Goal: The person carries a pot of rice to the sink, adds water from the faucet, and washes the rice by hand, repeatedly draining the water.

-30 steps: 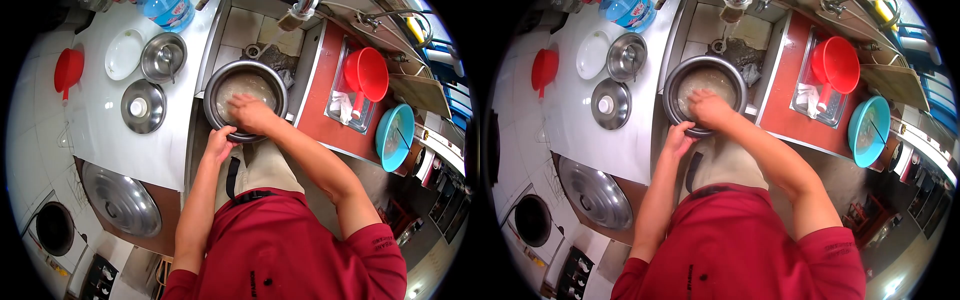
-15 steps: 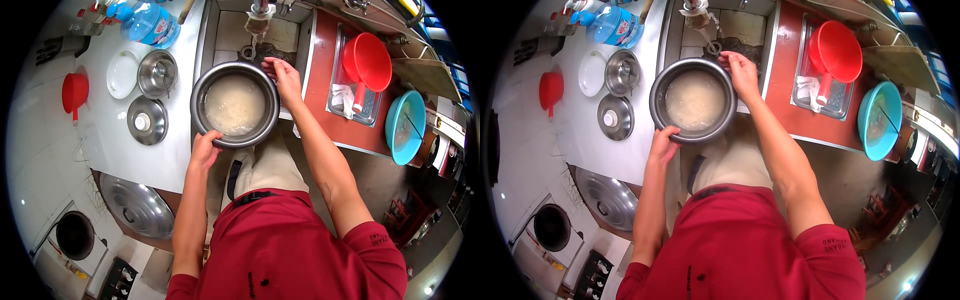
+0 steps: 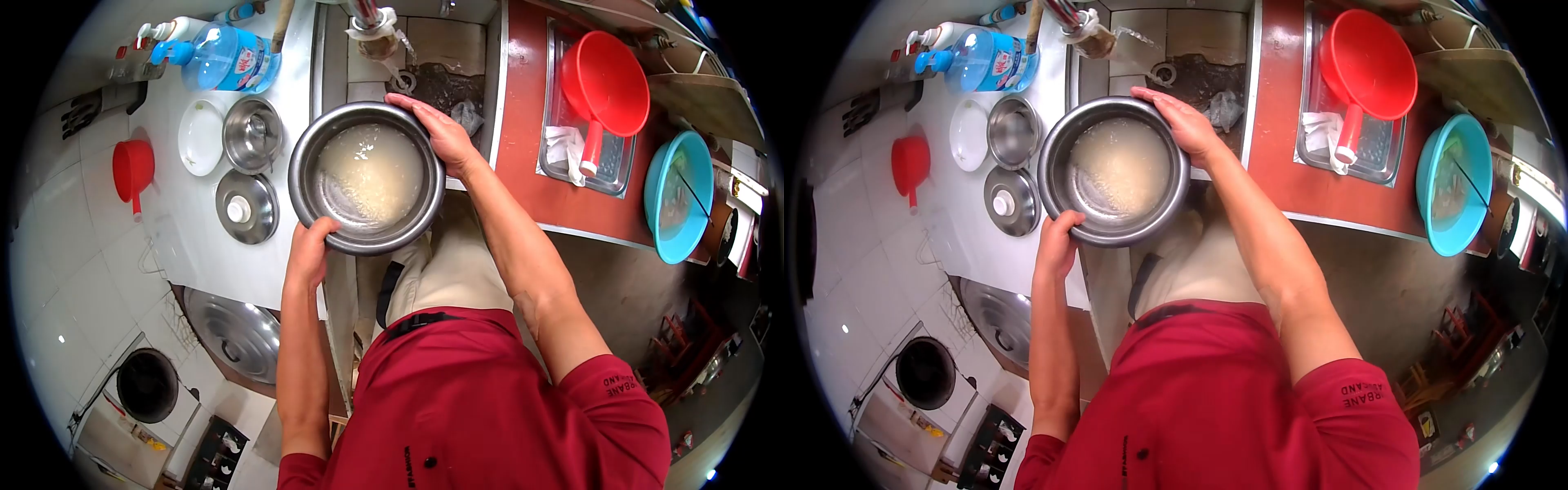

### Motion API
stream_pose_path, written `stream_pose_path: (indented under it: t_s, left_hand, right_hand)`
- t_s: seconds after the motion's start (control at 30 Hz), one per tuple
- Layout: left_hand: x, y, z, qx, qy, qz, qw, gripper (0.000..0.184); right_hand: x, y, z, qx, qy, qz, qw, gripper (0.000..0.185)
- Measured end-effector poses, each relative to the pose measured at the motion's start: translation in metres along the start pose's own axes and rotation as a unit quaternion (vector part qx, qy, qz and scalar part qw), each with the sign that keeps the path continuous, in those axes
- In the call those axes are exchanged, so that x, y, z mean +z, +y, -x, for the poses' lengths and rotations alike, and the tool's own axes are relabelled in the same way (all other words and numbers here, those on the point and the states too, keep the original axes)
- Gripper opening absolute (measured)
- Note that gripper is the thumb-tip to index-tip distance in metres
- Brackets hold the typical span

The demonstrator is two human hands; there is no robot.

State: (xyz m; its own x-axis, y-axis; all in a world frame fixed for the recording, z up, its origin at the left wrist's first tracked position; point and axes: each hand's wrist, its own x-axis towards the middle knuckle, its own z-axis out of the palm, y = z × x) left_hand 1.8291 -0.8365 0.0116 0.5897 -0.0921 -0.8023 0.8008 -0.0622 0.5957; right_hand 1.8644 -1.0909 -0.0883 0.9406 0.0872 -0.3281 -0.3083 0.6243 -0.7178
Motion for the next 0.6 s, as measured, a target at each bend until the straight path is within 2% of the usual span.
stream_pose_path:
  t_s: [0.33, 0.43, 0.6]
  left_hand:
    - [0.009, 0.004, -0.001, 0.042, 0.042, -0.023, 0.998, 0.034]
    - [0.013, 0.009, 0.001, 0.048, 0.046, -0.04, 0.997, 0.033]
    - [0.014, 0.011, -0.003, 0.051, 0.042, -0.054, 0.996, 0.03]
  right_hand:
    - [-0.008, 0.018, 0.005, 0.026, 0.046, -0.023, 0.998, 0.042]
    - [-0.01, 0.026, 0.005, 0.045, 0.047, -0.084, 0.994, 0.042]
    - [-0.014, 0.031, 0.006, 0.041, 0.035, -0.091, 0.994, 0.044]
